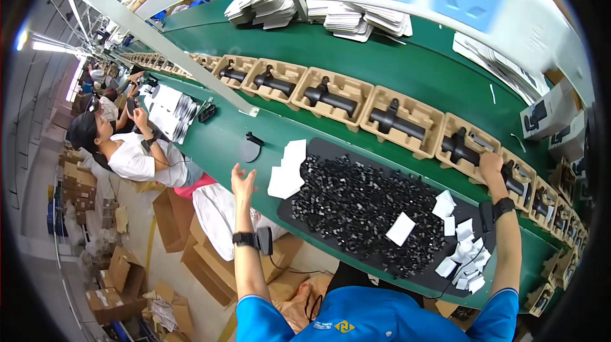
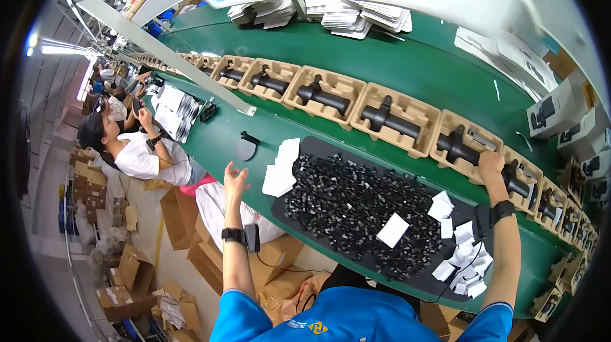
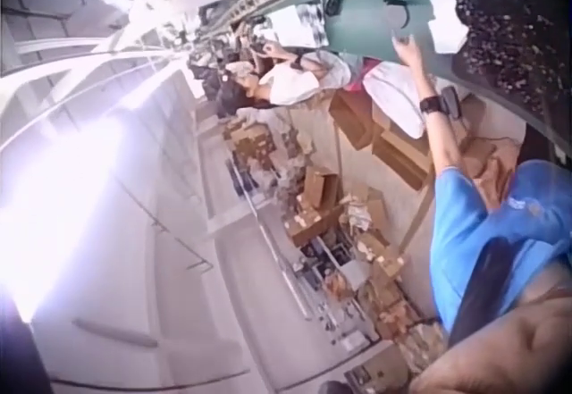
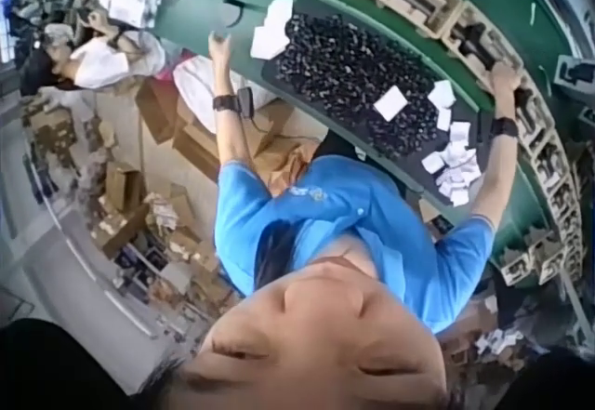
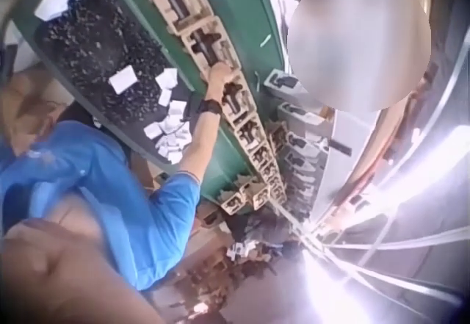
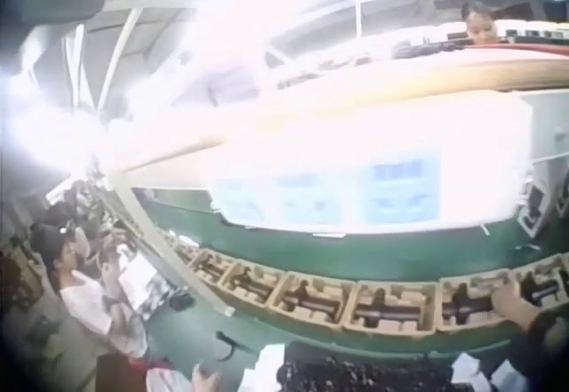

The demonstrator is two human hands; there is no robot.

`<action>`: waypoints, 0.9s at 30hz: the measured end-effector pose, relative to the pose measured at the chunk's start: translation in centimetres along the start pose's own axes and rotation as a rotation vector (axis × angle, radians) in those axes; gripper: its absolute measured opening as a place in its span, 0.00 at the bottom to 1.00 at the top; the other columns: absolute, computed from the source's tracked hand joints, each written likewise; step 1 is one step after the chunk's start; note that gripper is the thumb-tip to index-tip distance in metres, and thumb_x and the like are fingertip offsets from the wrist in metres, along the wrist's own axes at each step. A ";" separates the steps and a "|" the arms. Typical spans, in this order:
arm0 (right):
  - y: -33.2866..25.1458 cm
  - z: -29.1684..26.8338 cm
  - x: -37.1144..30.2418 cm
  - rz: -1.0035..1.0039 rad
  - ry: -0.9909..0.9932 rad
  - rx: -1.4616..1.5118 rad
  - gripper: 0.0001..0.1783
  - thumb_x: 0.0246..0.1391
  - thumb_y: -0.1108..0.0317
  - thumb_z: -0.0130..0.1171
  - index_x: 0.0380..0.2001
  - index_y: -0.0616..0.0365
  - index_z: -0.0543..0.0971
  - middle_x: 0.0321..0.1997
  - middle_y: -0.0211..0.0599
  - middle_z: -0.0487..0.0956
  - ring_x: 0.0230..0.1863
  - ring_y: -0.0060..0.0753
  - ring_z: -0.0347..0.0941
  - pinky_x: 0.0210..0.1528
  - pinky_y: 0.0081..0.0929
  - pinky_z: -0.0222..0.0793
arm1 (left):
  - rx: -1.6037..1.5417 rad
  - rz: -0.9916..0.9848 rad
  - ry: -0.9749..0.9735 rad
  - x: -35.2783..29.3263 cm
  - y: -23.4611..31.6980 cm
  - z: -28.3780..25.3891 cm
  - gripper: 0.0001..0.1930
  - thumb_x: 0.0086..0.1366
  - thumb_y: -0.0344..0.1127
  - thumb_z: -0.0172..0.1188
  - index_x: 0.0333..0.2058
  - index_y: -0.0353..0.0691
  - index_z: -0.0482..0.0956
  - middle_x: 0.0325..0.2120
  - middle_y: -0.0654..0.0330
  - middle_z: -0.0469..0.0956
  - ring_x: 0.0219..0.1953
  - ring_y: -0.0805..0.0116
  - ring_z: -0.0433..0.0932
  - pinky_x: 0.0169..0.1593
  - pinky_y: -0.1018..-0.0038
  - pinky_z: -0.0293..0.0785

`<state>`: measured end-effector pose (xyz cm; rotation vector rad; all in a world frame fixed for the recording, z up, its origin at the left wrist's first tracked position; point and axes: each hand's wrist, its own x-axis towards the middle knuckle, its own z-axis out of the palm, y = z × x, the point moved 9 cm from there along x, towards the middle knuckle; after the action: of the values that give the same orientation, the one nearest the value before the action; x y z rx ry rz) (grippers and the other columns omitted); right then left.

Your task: The person fastens a waist belt and then repeatedly picks up white paper slips, folds them, and tucks them into black components sitting in trays on an assembly line.

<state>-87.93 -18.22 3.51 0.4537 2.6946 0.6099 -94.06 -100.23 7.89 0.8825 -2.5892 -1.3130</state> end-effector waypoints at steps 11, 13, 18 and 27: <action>-8.7 -18.1 -14.8 -0.042 0.274 0.642 0.11 0.49 0.61 0.58 0.35 0.52 0.75 0.19 0.43 0.75 0.24 0.49 0.74 0.26 0.40 0.69 | 0.267 0.441 -0.244 12.3 4.2 7.8 0.16 0.55 0.41 0.61 0.38 0.36 0.77 0.26 0.52 0.80 0.31 0.59 0.80 0.39 0.68 0.73; -11.8 -18.7 -17.1 0.018 0.088 0.790 0.09 0.49 0.62 0.57 0.34 0.51 0.76 0.22 0.43 0.77 0.25 0.48 0.75 0.27 0.40 0.69 | 0.270 0.485 -0.252 11.0 7.0 8.4 0.15 0.56 0.41 0.60 0.36 0.35 0.77 0.24 0.53 0.80 0.30 0.61 0.80 0.37 0.69 0.74; -24.3 -27.7 -20.5 -0.206 0.094 1.168 0.19 0.46 0.64 0.61 0.43 0.55 0.75 0.29 0.41 0.79 0.29 0.42 0.76 0.30 0.33 0.72 | -0.222 0.383 -0.346 5.0 16.2 6.6 0.18 0.63 0.41 0.55 0.34 0.27 0.76 0.24 0.54 0.79 0.26 0.68 0.80 0.31 0.75 0.77; -28.9 -28.8 -20.0 0.028 0.186 1.575 0.31 0.46 0.65 0.60 0.53 0.61 0.63 0.45 0.57 0.73 0.41 0.57 0.74 0.41 0.38 0.72 | -0.808 0.098 -0.837 -14.4 24.9 13.1 0.16 0.65 0.40 0.51 0.42 0.29 0.72 0.38 0.46 0.77 0.31 0.65 0.80 0.32 0.76 0.79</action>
<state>-88.07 -60.63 19.78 0.7473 2.7393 -1.6673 -97.87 -71.83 21.22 0.0404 -2.0397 -2.8010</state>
